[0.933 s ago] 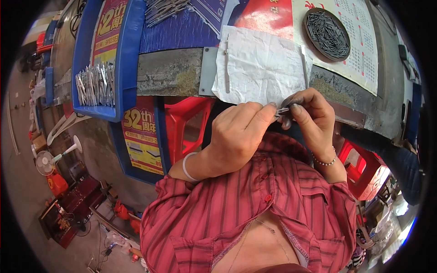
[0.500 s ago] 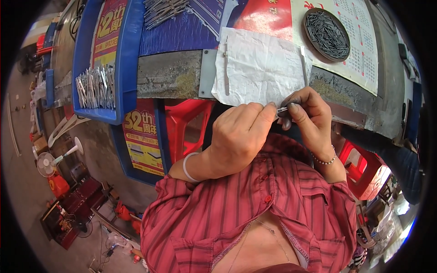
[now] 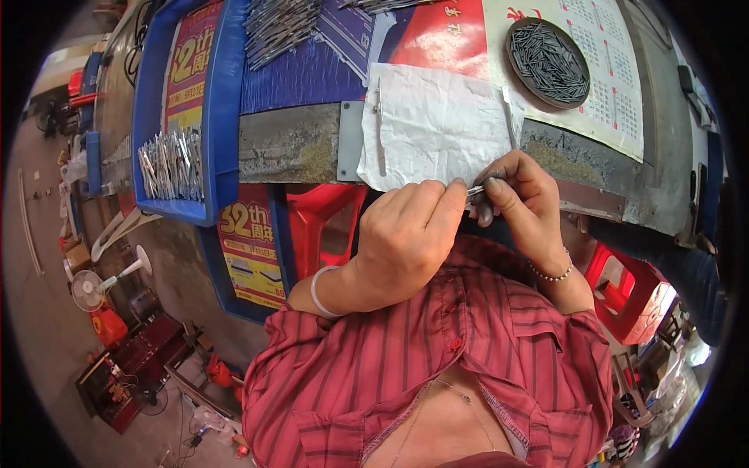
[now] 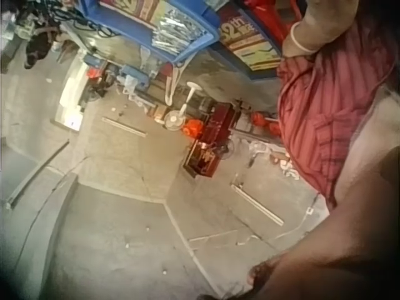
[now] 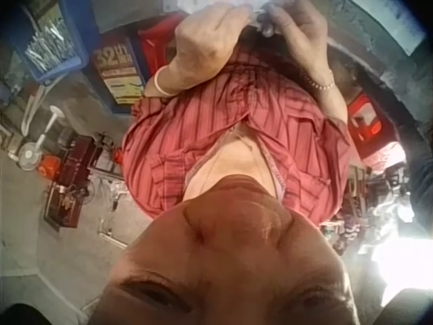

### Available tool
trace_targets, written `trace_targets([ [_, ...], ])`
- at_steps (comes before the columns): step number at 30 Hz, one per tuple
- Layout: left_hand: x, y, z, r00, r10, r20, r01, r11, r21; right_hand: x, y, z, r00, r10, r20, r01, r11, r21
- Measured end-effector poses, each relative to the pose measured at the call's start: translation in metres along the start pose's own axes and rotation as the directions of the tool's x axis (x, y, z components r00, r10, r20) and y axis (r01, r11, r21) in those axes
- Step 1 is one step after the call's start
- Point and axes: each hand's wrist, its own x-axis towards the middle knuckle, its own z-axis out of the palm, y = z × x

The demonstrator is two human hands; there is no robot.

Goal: Manually assembling or inspecting small metal hardware components at a workbench in a workshop.

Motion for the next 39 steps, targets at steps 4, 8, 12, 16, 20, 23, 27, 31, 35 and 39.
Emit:
trace_targets([
  [4,0.005,0.002,-0.001,1.000,0.010,0.022,-0.010,1.000,0.013,0.000,-0.004,-0.006,1.000,0.006,0.011,-0.006,1.000,0.019],
  [8,0.014,0.006,-0.002,0.999,0.014,0.042,-0.014,1.000,0.021,-0.002,-0.012,-0.013,0.998,-0.024,-0.050,0.027,0.998,0.052],
  [12,0.027,0.007,-0.002,0.999,0.028,0.044,-0.028,1.000,0.004,-0.008,-0.025,-0.044,0.971,-0.099,-0.218,0.100,0.995,-0.007],
  [16,0.046,0.008,-0.001,0.997,0.066,0.045,-0.066,0.998,-0.010,-0.017,-0.026,-0.081,0.864,-0.297,-0.408,0.231,0.951,-0.203],
  [20,0.071,0.011,0.000,0.994,0.111,0.017,-0.110,0.994,-0.023,-0.028,-0.019,-0.109,0.746,-0.429,-0.510,0.225,0.882,-0.413],
  [23,0.098,0.013,-0.003,0.993,0.097,0.068,-0.093,0.994,-0.061,-0.034,-0.008,-0.121,0.705,-0.492,-0.511,0.190,0.825,-0.532],
  [27,0.161,0.000,0.005,0.986,0.152,0.075,-0.143,0.983,-0.114,-0.033,-0.006,-0.120,0.685,-0.583,-0.437,0.190,0.722,-0.665],
  [31,0.247,-0.031,0.038,0.987,0.156,0.029,-0.147,0.966,-0.212,-0.033,-0.005,-0.123,0.673,-0.579,-0.460,0.263,0.768,-0.584],
  [35,0.331,-0.078,0.085,0.996,0.086,0.038,-0.077,0.979,-0.191,-0.035,-0.012,-0.125,0.686,-0.600,-0.411,0.276,0.738,-0.616],
  [39,0.386,-0.135,0.129,0.997,0.036,0.061,-0.031,0.996,-0.080,-0.032,-0.017,-0.129,0.704,-0.618,-0.349,0.298,0.703,-0.645],
])
